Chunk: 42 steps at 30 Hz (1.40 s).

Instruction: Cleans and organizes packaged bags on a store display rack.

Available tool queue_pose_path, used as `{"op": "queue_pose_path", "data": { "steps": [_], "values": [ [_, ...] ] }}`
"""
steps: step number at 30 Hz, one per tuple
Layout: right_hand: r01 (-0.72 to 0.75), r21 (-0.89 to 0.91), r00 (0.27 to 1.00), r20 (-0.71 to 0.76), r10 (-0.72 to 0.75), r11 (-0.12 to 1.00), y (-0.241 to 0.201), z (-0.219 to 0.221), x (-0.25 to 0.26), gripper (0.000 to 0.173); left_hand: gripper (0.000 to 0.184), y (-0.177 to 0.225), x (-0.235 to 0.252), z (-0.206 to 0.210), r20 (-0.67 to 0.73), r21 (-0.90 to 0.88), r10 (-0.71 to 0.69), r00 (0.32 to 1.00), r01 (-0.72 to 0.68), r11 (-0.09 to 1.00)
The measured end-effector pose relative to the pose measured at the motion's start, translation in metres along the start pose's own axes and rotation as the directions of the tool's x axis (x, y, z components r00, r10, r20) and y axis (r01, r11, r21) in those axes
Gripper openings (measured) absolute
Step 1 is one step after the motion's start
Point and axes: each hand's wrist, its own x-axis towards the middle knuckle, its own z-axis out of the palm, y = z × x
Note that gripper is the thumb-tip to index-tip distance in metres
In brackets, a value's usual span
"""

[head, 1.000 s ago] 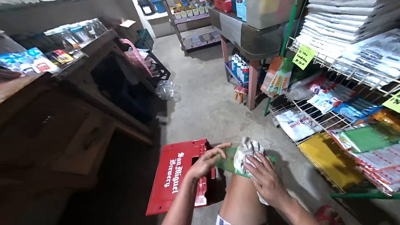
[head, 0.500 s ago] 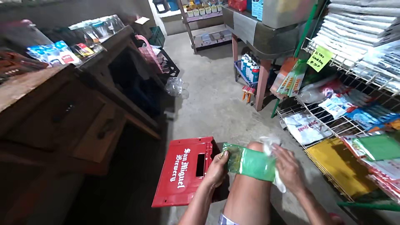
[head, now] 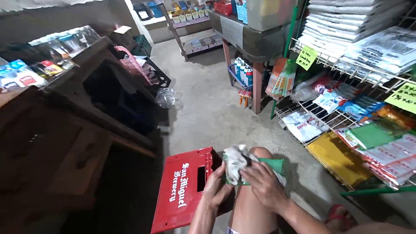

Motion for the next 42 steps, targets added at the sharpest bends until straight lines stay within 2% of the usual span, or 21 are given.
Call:
{"op": "queue_pose_path", "data": {
  "steps": [3,7,9,13,15,17,19,21,23,26,28,31,32,34,35,36,37,38,39,40,42],
  "values": [
    [-0.165,0.12,0.97,-0.158,0.183,0.979,0.026,0.0,-0.03,0.034,0.047,0.004,0.004,0.0,-0.024,0.066,0.01,1.0,-0.009,0.998],
    [-0.347,0.318,0.865,-0.256,0.432,0.882,0.038,0.01,-0.044,0.043,0.041,-0.002,0.003,0.01,-0.148,0.377,0.132,0.98,-0.067,0.924],
    [-0.455,0.356,0.822,-0.184,0.539,0.816,0.045,0.009,-0.046,0.048,0.043,-0.006,0.004,0.013,-0.158,0.485,0.189,0.969,-0.09,0.87],
    [-0.739,0.329,0.662,0.185,0.727,0.589,0.07,-0.016,-0.058,0.04,0.045,0.0,-0.003,0.03,-0.044,0.482,0.217,0.975,-0.17,0.86],
    [-0.77,0.358,0.611,0.175,0.772,0.528,0.083,-0.034,-0.058,0.04,0.042,0.003,0.0,0.046,0.067,0.5,0.24,0.969,-0.24,0.832],
    [-0.726,0.409,0.642,0.116,0.758,0.553,0.084,-0.06,-0.053,0.037,0.037,0.001,0.005,0.068,0.191,0.553,0.224,0.956,-0.294,0.78],
    [-0.635,0.375,0.743,0.061,0.666,0.675,0.076,-0.087,-0.044,0.038,0.048,-0.005,0.013,0.092,0.321,0.611,0.174,0.931,-0.344,0.713],
    [-0.562,0.261,0.822,0.069,0.565,0.785,0.06,-0.109,-0.032,0.058,0.053,-0.018,0.023,0.114,0.405,0.625,0.153,0.901,-0.395,0.673],
    [-0.543,0.141,0.839,0.051,0.542,0.828,0.038,-0.121,-0.022,0.074,0.041,-0.035,0.031,0.132,0.472,0.612,0.116,0.874,-0.42,0.671],
    [-0.55,-0.005,0.827,-0.144,0.543,0.835,0.023,-0.119,-0.021,0.057,0.027,-0.057,0.033,0.165,0.6,0.583,0.042,0.799,-0.473,0.661],
    [-0.534,0.026,0.821,-0.225,0.525,0.845,0.034,-0.125,-0.023,0.047,0.023,-0.061,0.038,0.182,0.706,0.526,0.005,0.708,-0.529,0.666],
    [-0.518,0.187,0.837,-0.089,0.539,0.835,0.057,-0.161,-0.027,0.036,0.031,-0.053,0.049,0.206,0.819,0.487,-0.11,0.563,-0.582,0.652],
    [-0.502,0.216,0.853,-0.035,0.521,0.837,0.065,-0.178,-0.028,0.037,0.037,-0.05,0.052,0.214,0.842,0.492,-0.122,0.526,-0.654,0.574],
    [-0.431,0.212,0.898,0.005,0.44,0.877,0.079,-0.208,-0.026,0.039,0.053,-0.05,0.061,0.228,0.886,0.452,0.006,0.464,-0.866,0.215],
    [-0.397,0.203,0.915,0.013,0.402,0.895,0.085,-0.221,-0.025,0.039,0.071,-0.051,0.067,0.234,0.903,0.419,0.092,0.419,-0.908,0.019],
    [-0.375,0.211,0.925,0.03,0.378,0.903,0.09,-0.233,-0.025,0.038,0.092,-0.05,0.074,0.241,0.904,0.419,0.136,0.406,-0.904,-0.084],
    [-0.37,0.257,0.927,0.041,0.373,0.893,0.093,-0.242,-0.025,0.038,0.111,-0.048,0.08,0.247,0.891,0.45,0.108,0.44,-0.888,-0.092],
    [-0.369,0.335,0.924,0.035,0.38,0.867,0.097,-0.248,-0.027,0.037,0.12,-0.046,0.085,0.251,0.869,0.495,0.011,0.495,-0.869,-0.02],
    [-0.36,0.427,0.918,0.006,0.396,0.83,0.099,-0.251,-0.029,0.034,0.118,-0.049,0.089,0.252,0.841,0.539,-0.123,0.527,-0.835,0.109],
    [-0.337,0.509,0.913,-0.03,0.407,0.792,0.101,-0.253,-0.031,0.028,0.106,-0.056,0.093,0.252,0.823,0.565,-0.249,0.511,-0.781,0.265],
    [-0.314,0.586,0.896,-0.076,0.437,0.747,0.104,-0.257,-0.035,0.021,0.055,-0.08,0.099,0.254,0.804,0.595,-0.381,0.457,-0.62,0.511]
  ]
}}
